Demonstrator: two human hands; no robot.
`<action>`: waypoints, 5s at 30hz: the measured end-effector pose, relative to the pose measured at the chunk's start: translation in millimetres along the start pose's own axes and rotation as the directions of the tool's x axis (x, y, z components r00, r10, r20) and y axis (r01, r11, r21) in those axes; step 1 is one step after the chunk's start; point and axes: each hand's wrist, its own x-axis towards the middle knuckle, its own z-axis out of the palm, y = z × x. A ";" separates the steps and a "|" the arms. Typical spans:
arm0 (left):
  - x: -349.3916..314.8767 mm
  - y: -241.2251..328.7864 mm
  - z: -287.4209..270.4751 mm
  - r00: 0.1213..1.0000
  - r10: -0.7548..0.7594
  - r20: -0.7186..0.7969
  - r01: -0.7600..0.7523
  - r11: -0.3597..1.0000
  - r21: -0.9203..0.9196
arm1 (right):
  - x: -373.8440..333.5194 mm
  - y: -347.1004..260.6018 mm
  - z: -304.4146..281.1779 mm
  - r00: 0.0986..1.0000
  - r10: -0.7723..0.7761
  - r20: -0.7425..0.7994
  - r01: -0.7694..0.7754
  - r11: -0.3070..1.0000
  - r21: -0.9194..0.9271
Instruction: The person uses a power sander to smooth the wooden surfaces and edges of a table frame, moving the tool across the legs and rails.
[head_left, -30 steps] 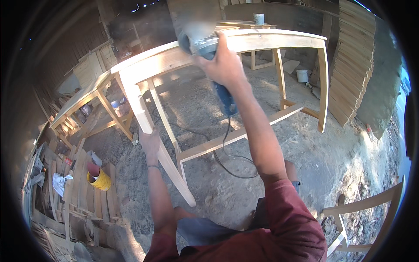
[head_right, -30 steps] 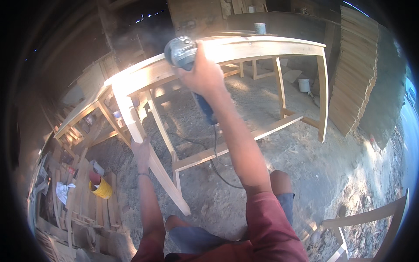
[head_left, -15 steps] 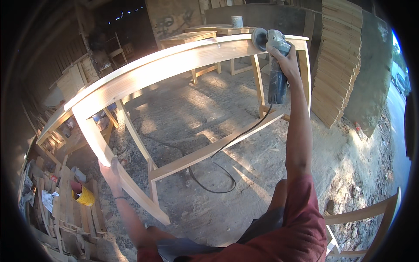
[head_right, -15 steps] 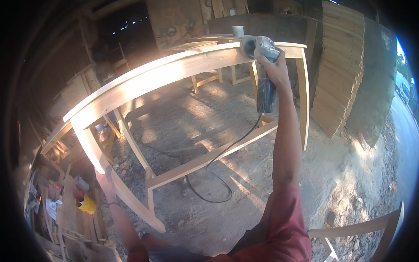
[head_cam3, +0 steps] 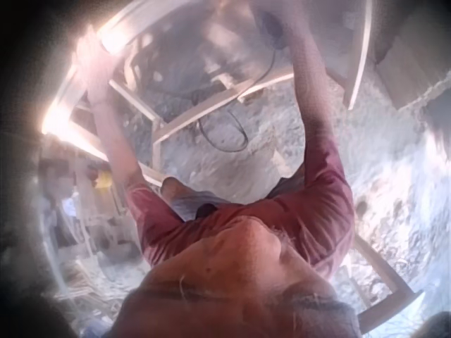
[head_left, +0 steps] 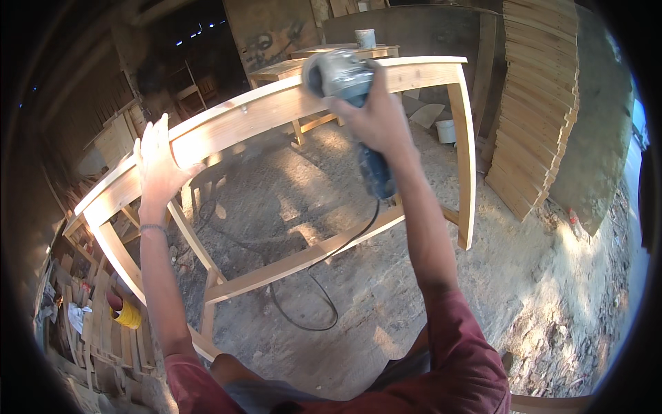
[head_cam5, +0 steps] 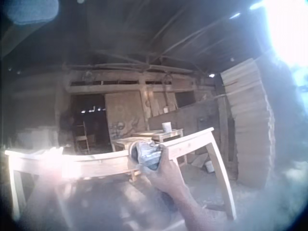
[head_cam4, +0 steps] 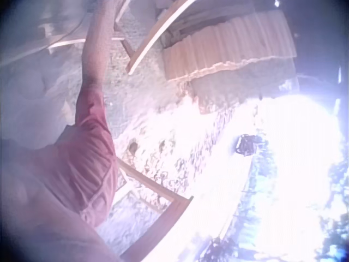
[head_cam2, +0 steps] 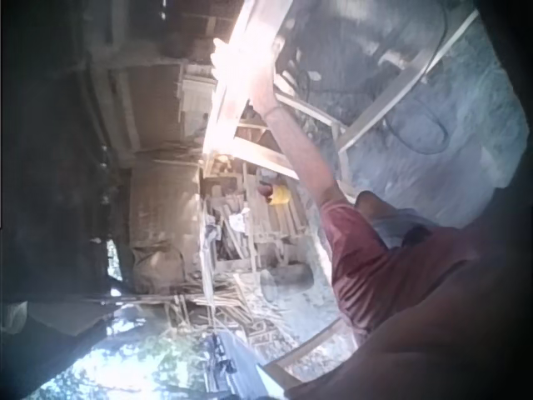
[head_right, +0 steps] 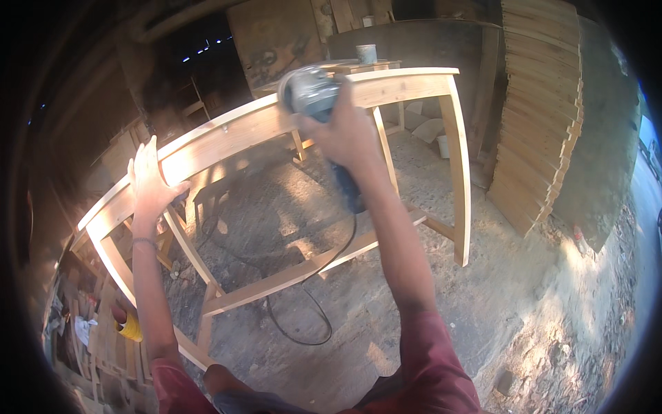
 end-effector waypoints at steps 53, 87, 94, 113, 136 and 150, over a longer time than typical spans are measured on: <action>292.3 101.1 149.3 0.309 0.272 0.911 0.434 0.812 -0.390 | 280.5 276.9 -143.3 0.827 0.553 -0.104 -0.552 0.833 0.035; 402.7 359.3 205.5 0.352 0.377 0.857 0.268 0.836 -0.479 | 329.6 468.5 -202.5 0.574 0.449 0.685 -0.816 0.240 0.526; 430.0 399.1 208.6 0.354 0.290 0.889 0.259 0.883 -0.391 | 347.3 529.7 -198.9 0.528 0.280 0.802 -0.841 0.300 0.450; 413.7 386.7 237.0 0.350 0.106 0.931 0.354 0.905 -0.236 | 370.7 518.5 -174.5 0.525 0.296 0.798 -0.851 0.148 0.504; 407.0 391.6 228.2 0.339 0.052 0.939 0.408 0.891 -0.197 | 324.2 432.1 -213.5 0.590 0.590 0.551 -0.802 0.510 0.312; 404.1 402.8 212.7 0.370 0.026 0.928 0.459 0.864 -0.208 | 295.9 380.1 -200.5 0.769 0.265 0.582 -0.485 0.835 0.261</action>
